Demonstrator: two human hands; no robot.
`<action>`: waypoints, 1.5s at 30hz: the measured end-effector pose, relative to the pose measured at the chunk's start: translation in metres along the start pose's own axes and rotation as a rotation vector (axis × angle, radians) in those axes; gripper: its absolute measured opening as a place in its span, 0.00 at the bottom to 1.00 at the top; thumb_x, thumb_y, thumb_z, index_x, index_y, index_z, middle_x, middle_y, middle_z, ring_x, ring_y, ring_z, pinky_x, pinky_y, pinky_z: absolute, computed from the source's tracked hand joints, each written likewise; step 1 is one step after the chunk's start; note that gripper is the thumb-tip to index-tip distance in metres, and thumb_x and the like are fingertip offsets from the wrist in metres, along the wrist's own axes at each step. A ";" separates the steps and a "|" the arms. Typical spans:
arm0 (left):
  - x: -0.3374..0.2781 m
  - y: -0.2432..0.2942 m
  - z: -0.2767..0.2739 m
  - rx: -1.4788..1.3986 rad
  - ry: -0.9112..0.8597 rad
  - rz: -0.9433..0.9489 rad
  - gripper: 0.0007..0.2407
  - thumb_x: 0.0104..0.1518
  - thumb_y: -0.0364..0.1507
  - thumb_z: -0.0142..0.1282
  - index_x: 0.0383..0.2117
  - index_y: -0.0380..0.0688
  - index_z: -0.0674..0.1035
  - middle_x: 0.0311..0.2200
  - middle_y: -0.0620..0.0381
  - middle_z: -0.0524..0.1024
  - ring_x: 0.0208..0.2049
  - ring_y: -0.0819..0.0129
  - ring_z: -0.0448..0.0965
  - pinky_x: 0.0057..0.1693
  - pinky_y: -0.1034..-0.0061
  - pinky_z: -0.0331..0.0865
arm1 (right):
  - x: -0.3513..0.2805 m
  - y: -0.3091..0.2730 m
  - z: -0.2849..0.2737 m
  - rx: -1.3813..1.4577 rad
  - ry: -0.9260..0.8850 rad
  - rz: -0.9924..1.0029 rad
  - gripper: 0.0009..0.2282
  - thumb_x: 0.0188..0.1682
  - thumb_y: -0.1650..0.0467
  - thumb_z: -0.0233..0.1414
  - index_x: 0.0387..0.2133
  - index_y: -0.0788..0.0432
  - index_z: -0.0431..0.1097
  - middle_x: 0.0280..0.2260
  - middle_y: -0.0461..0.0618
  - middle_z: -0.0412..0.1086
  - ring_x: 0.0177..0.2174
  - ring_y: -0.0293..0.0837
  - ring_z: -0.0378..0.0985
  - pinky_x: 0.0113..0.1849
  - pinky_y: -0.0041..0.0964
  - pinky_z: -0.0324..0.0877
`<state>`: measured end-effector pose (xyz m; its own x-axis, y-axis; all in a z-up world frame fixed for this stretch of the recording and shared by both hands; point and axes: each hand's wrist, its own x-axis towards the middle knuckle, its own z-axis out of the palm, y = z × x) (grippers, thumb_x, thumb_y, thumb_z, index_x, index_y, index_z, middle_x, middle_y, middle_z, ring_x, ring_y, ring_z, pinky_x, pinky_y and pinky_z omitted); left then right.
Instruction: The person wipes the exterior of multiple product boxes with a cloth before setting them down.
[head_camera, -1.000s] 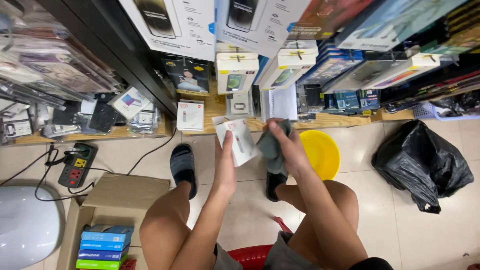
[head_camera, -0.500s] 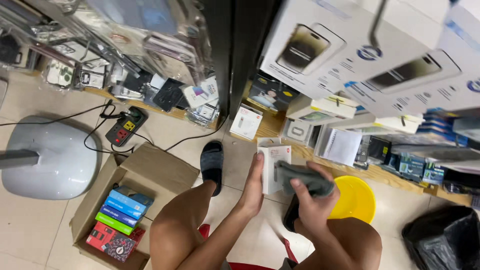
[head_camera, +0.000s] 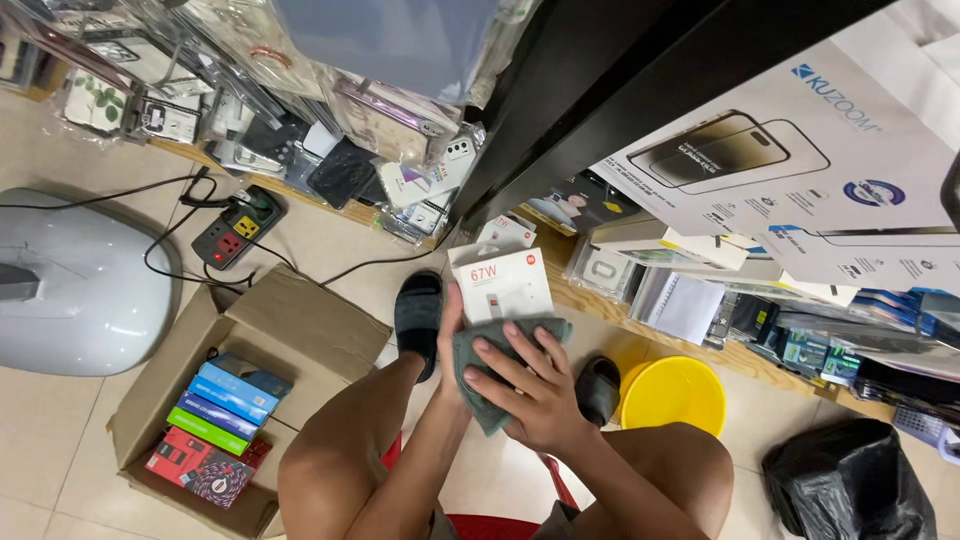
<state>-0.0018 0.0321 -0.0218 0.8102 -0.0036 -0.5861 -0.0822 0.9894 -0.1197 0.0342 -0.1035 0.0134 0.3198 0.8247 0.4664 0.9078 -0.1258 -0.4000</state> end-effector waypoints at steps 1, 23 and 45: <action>0.001 0.003 0.003 -0.017 -0.043 -0.005 0.31 0.59 0.57 0.50 0.55 0.43 0.80 0.48 0.51 0.83 0.46 0.60 0.83 0.58 0.72 0.73 | -0.001 0.002 0.002 -0.039 -0.036 -0.017 0.18 0.57 0.69 0.41 0.55 0.44 0.74 0.63 0.48 0.67 0.65 0.59 0.65 0.65 0.60 0.54; 0.008 -0.015 0.012 0.334 -0.125 0.225 0.18 0.67 0.48 0.50 0.42 0.49 0.82 0.37 0.48 0.87 0.37 0.59 0.89 0.42 0.68 0.83 | 0.084 0.019 -0.059 -0.051 0.066 0.180 0.20 0.62 0.57 0.42 0.63 0.45 0.70 0.70 0.46 0.59 0.72 0.51 0.49 0.69 0.52 0.36; -0.114 0.024 0.088 0.333 -0.020 0.269 0.25 0.61 0.56 0.54 0.38 0.43 0.84 0.34 0.49 0.86 0.30 0.66 0.84 0.35 0.75 0.81 | 0.052 -0.083 -0.030 0.218 0.094 0.140 0.23 0.60 0.54 0.41 0.62 0.46 0.71 0.70 0.48 0.60 0.70 0.53 0.53 0.68 0.52 0.37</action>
<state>-0.0451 0.0688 0.1122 0.7970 0.2604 -0.5449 -0.1027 0.9476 0.3026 -0.0169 -0.0665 0.0945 0.4709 0.7513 0.4623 0.7768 -0.1048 -0.6210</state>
